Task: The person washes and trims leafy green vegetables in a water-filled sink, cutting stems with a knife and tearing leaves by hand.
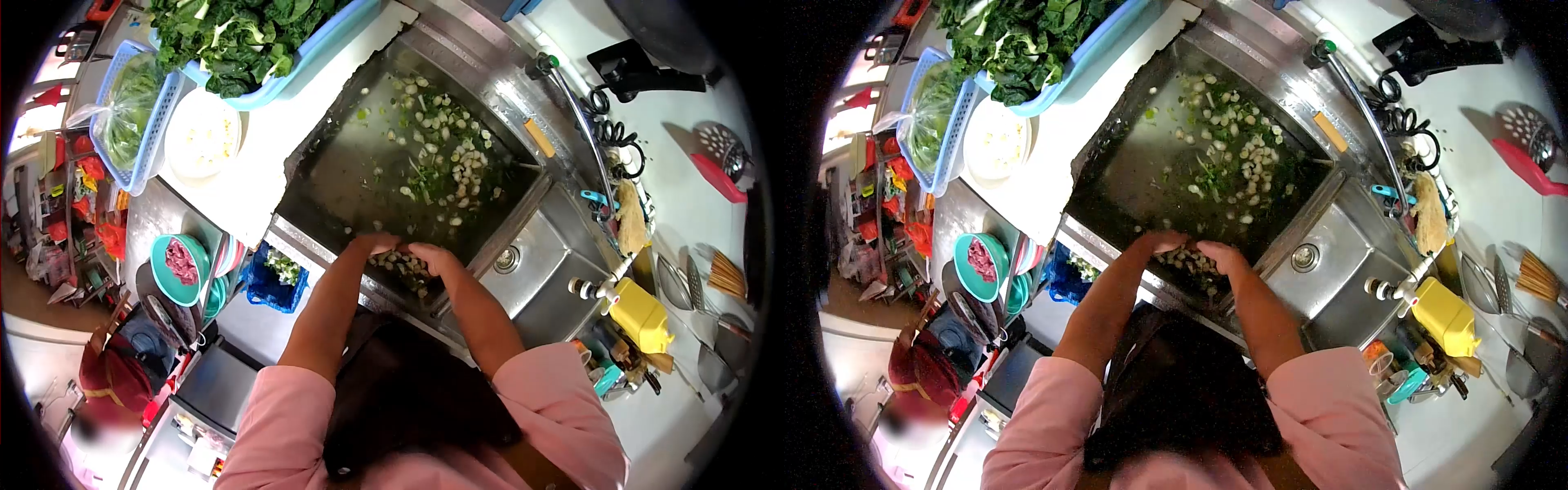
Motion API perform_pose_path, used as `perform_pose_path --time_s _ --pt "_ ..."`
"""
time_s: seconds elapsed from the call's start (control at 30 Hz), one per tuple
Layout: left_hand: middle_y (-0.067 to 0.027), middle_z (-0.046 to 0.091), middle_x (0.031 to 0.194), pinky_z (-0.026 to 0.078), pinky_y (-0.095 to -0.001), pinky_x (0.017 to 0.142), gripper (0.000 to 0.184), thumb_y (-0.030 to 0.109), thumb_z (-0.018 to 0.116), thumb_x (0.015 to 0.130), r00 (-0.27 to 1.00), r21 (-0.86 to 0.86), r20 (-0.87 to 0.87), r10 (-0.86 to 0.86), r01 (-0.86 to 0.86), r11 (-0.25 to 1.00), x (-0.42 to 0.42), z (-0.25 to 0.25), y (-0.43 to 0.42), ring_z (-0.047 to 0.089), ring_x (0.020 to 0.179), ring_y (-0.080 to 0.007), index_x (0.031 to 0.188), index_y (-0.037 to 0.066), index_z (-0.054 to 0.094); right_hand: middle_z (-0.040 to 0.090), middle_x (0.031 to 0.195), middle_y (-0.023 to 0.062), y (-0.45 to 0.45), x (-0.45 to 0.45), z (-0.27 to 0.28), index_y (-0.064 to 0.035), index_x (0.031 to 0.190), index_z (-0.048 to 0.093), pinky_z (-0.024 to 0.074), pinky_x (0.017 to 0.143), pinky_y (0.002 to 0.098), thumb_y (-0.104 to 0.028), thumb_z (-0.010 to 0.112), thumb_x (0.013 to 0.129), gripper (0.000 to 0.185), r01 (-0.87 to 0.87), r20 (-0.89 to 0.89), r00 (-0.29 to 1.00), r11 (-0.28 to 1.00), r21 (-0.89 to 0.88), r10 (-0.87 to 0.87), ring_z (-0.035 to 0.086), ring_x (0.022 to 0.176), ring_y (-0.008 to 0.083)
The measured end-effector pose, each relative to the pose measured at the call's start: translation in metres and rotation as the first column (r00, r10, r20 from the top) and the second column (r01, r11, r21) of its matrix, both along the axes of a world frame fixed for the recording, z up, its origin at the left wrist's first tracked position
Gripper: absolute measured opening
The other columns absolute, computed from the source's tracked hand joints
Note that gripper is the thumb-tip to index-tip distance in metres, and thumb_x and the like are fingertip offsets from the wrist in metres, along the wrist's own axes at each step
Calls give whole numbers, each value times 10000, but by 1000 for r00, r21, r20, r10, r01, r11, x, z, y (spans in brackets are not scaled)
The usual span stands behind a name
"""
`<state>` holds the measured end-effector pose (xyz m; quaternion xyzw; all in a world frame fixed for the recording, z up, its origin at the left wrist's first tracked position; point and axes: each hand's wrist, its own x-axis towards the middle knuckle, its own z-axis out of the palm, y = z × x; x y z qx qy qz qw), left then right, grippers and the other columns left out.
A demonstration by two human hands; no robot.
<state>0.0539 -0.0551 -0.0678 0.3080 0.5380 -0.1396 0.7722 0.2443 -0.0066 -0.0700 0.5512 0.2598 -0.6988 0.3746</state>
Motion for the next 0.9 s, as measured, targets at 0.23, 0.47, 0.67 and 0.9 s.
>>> perform_pose_path --time_s 0.23,0.47,0.67,0.9 --pt "-175 243 1578 314 -524 1106 662 566 335 997 783 -71 -259 565 -599 797 12 70 -1 305 1404 -384 1477 114 395 158 1611 113 -6 -27 86 -142 1537 265 188 1168 494 -546 543 938 775 418 56 905 905 77 -422 137 1478 304" --pt "-162 676 924 486 -461 819 411 430 541 923 239 650 -343 909 -638 413 56 83 -15 649 888 -360 988 53 691 560 1265 45 -24 -38 22 -119 1228 617 411 918 406 -441 594 932 437 743 -81 657 627 235 -749 524 1092 215" --pt "-123 674 952 490 -313 716 336 330 565 939 -70 709 294 953 -653 -267 70 169 30 628 804 -198 1042 22 651 600 1179 54 18 -62 192 -86 1172 627 424 897 368 -413 607 896 428 820 -483 569 417 391 -666 564 1057 241" --pt "-196 677 961 498 -404 831 258 293 573 905 -189 671 50 981 -721 -173 67 141 27 656 942 -352 961 58 666 524 1376 123 32 -49 97 -42 1244 618 347 1046 460 -391 578 931 471 673 -452 738 508 537 -501 452 1273 271"
